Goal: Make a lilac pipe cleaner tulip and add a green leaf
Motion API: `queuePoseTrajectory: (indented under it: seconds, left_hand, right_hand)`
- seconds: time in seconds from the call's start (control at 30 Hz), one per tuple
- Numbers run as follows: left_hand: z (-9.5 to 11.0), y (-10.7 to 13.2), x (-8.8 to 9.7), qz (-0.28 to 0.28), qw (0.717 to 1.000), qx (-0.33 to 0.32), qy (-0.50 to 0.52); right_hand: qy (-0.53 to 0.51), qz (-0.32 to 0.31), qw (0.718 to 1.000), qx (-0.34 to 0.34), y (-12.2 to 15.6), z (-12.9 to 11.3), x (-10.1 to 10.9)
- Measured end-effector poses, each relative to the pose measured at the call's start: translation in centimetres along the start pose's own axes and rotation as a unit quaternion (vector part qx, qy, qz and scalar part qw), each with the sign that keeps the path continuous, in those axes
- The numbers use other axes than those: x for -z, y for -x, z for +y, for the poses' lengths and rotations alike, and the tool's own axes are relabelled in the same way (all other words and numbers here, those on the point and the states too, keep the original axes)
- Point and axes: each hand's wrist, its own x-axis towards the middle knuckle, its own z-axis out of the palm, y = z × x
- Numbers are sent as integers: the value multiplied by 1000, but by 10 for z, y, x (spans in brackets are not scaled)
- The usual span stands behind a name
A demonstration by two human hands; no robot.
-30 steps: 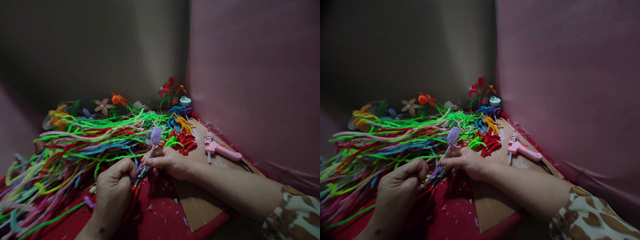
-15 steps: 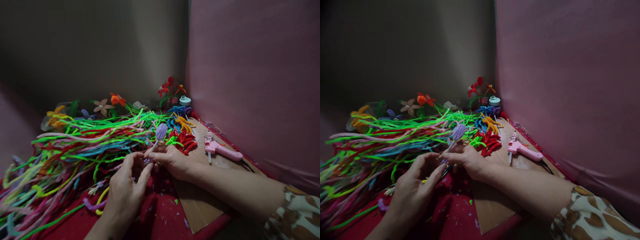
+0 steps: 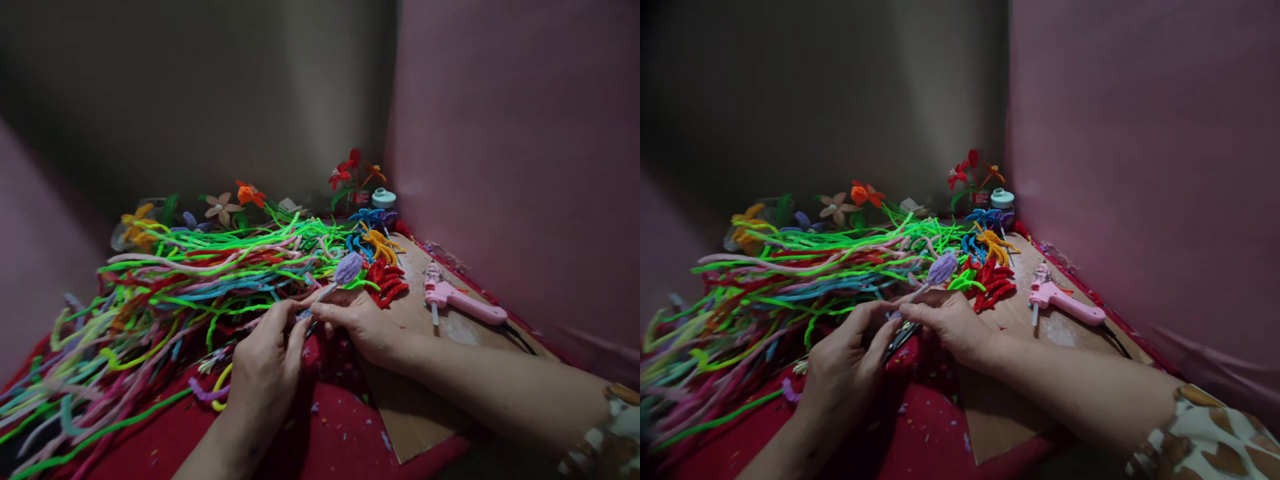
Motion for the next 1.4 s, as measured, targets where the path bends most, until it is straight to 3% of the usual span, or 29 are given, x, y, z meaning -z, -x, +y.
queuePoseTrajectory:
  seconds: [0.23, 0.37, 0.5, 0.67, 0.9, 1.07, 1.17, 1.3, 1.37, 1.4]
  left_hand:
    - [0, 2, 1, 21, 999, 11, 44]
    - [-3, 3, 0, -2, 994, -7, 107]
    - [1, 0, 2, -17, 979, 86, 184]
    - [10, -6, 8, -71, 918, 207, 332]
    - [8, -10, 9, -125, 815, 300, 480]
    - [0, -11, 6, -202, 733, 329, 559]
    - [-2, -11, 5, -217, 704, 332, 589]
    - [2, -11, 7, -229, 712, 331, 576]
    - [5, -9, 7, -225, 759, 312, 526]
    - [6, -8, 5, -208, 802, 287, 481]
  right_hand:
    - [12, 12, 1000, 17, 3, -2, -3]
    - [24, 11, 999, 17, 0, 1, -2]
    - [18, -20, 1000, -6, -2, 2, 0]
    - [11, -51, 998, -31, -1, -6, -1]
    - [18, -83, 996, -38, -4, -5, 2]
    - [1, -101, 994, -44, -7, 3, 7]
    - [-26, -102, 993, -45, -7, 3, 6]
    - [-57, -95, 993, -52, -6, 1, 3]
    - [-51, -77, 994, -49, -4, -1, 1]
    - [-46, -67, 996, -47, -3, -2, 0]
